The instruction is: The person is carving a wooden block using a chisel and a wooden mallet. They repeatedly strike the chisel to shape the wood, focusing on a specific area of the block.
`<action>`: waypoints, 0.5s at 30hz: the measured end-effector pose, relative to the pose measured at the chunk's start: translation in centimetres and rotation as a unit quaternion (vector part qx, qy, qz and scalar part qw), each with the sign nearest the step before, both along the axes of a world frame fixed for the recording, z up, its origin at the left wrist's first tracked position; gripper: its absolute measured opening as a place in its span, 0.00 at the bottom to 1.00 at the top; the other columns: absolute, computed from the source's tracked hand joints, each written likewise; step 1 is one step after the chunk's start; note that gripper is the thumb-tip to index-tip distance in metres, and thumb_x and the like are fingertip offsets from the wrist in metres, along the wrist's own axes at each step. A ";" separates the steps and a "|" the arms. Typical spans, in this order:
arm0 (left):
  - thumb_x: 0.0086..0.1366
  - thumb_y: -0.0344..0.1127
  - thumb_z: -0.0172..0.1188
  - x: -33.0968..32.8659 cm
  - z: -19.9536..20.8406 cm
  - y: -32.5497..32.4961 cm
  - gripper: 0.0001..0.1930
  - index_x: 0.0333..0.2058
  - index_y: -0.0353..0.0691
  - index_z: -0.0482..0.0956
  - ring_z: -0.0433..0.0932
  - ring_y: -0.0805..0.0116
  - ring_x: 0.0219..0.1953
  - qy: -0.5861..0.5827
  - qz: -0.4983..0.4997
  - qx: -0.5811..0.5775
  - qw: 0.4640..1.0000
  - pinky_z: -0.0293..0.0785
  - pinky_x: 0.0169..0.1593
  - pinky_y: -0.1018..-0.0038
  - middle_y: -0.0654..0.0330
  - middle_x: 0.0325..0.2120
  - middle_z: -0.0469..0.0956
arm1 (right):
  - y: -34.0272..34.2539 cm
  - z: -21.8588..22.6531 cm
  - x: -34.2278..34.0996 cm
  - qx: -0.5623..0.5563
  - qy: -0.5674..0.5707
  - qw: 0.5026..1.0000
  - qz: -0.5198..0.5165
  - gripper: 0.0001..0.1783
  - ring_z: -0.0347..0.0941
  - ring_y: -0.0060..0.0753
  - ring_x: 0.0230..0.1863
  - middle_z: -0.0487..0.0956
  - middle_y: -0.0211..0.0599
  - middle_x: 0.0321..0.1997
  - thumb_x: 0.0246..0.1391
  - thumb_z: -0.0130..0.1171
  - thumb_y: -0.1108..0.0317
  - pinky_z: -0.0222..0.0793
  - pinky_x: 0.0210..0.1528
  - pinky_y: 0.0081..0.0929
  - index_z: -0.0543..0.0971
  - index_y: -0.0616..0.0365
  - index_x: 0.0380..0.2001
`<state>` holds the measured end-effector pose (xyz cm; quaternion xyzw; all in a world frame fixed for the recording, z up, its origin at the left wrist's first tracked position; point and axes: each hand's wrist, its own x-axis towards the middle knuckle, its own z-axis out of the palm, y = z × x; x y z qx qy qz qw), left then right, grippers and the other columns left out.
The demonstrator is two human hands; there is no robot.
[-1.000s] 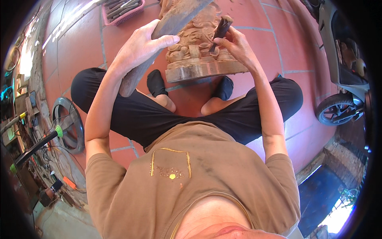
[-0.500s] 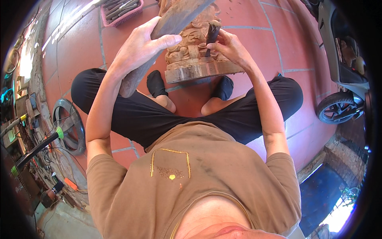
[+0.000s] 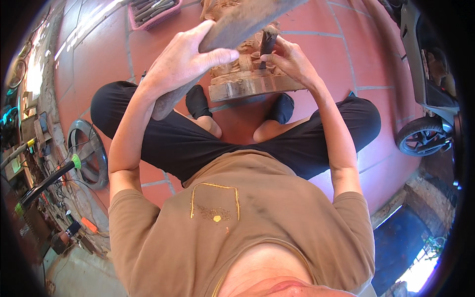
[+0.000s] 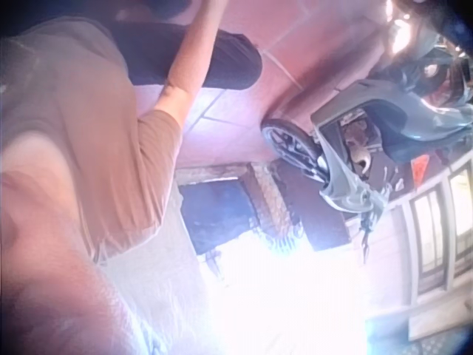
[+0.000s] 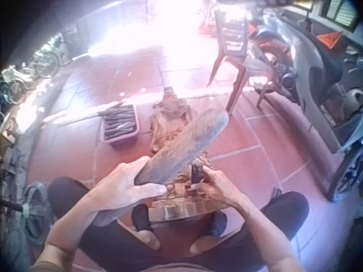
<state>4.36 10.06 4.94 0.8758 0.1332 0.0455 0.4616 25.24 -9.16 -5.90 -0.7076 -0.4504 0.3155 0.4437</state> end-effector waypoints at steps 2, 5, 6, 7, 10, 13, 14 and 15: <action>0.62 0.56 0.66 0.1 0.6 -0.4 0.30 0.46 0.31 0.74 0.83 0.49 0.39 -0.014 0.016 -0.034 0.999 0.74 0.44 0.58 0.41 0.33 0.81 | 0.1 0.3 -0.1 -0.018 0.001 1.000 0.002 0.19 0.78 0.24 0.31 0.83 0.37 0.33 0.56 0.67 0.65 0.75 0.34 0.28 0.77 0.57 0.50; 0.62 0.56 0.64 0.3 0.3 -0.8 0.30 0.48 0.32 0.74 0.83 0.47 0.40 0.031 0.003 0.019 0.999 0.75 0.45 0.57 0.40 0.34 0.82 | 0.2 0.5 0.1 -0.042 -0.014 0.999 0.008 0.19 0.76 0.23 0.29 0.82 0.35 0.32 0.56 0.67 0.65 0.74 0.33 0.27 0.77 0.57 0.49; 0.62 0.56 0.64 0.4 -0.8 -0.6 0.31 0.48 0.32 0.74 0.82 0.47 0.41 0.076 -0.017 0.083 0.993 0.75 0.46 0.57 0.40 0.35 0.82 | 0.3 0.4 0.2 -0.048 -0.020 0.999 0.012 0.19 0.76 0.22 0.29 0.82 0.35 0.32 0.56 0.68 0.65 0.74 0.33 0.27 0.77 0.57 0.49; 0.62 0.57 0.64 0.6 -1.6 -0.5 0.31 0.49 0.32 0.74 0.82 0.46 0.41 0.121 -0.039 0.147 0.981 0.75 0.46 0.56 0.40 0.35 0.82 | 0.2 0.2 0.2 -0.034 -0.002 0.999 0.009 0.19 0.76 0.22 0.29 0.82 0.35 0.32 0.56 0.68 0.65 0.74 0.33 0.27 0.77 0.57 0.49; 0.63 0.56 0.64 0.4 -2.6 0.4 0.30 0.50 0.33 0.74 0.81 0.53 0.35 0.073 -0.015 0.088 0.993 0.74 0.44 0.61 0.45 0.33 0.82 | 0.0 0.0 0.0 -0.014 0.024 1.000 -0.001 0.18 0.76 0.21 0.31 0.83 0.36 0.34 0.56 0.67 0.66 0.75 0.34 0.26 0.78 0.58 0.48; 0.62 0.57 0.64 0.1 -3.0 1.3 0.32 0.51 0.34 0.74 0.80 0.60 0.36 0.073 0.012 0.087 0.993 0.74 0.44 0.64 0.49 0.34 0.82 | -0.1 -0.1 0.3 -0.023 0.027 0.999 -0.028 0.17 0.78 0.21 0.35 0.84 0.35 0.37 0.58 0.67 0.68 0.76 0.37 0.25 0.77 0.60 0.48; 0.62 0.57 0.64 0.0 -3.0 1.5 0.32 0.52 0.34 0.74 0.80 0.62 0.35 0.073 0.019 0.078 0.994 0.74 0.44 0.65 0.50 0.34 0.82 | -0.4 -0.7 1.0 -0.020 0.054 0.997 -0.047 0.17 0.79 0.22 0.36 0.84 0.35 0.38 0.58 0.66 0.68 0.77 0.38 0.25 0.77 0.61 0.49; 0.62 0.57 0.64 -0.2 -2.9 1.5 0.32 0.52 0.35 0.74 0.79 0.63 0.35 0.077 0.028 0.073 0.994 0.74 0.43 0.65 0.51 0.34 0.81 | -0.6 -0.6 1.4 -0.018 0.078 0.995 -0.067 0.17 0.79 0.23 0.38 0.84 0.35 0.39 0.59 0.66 0.69 0.78 0.39 0.25 0.77 0.62 0.49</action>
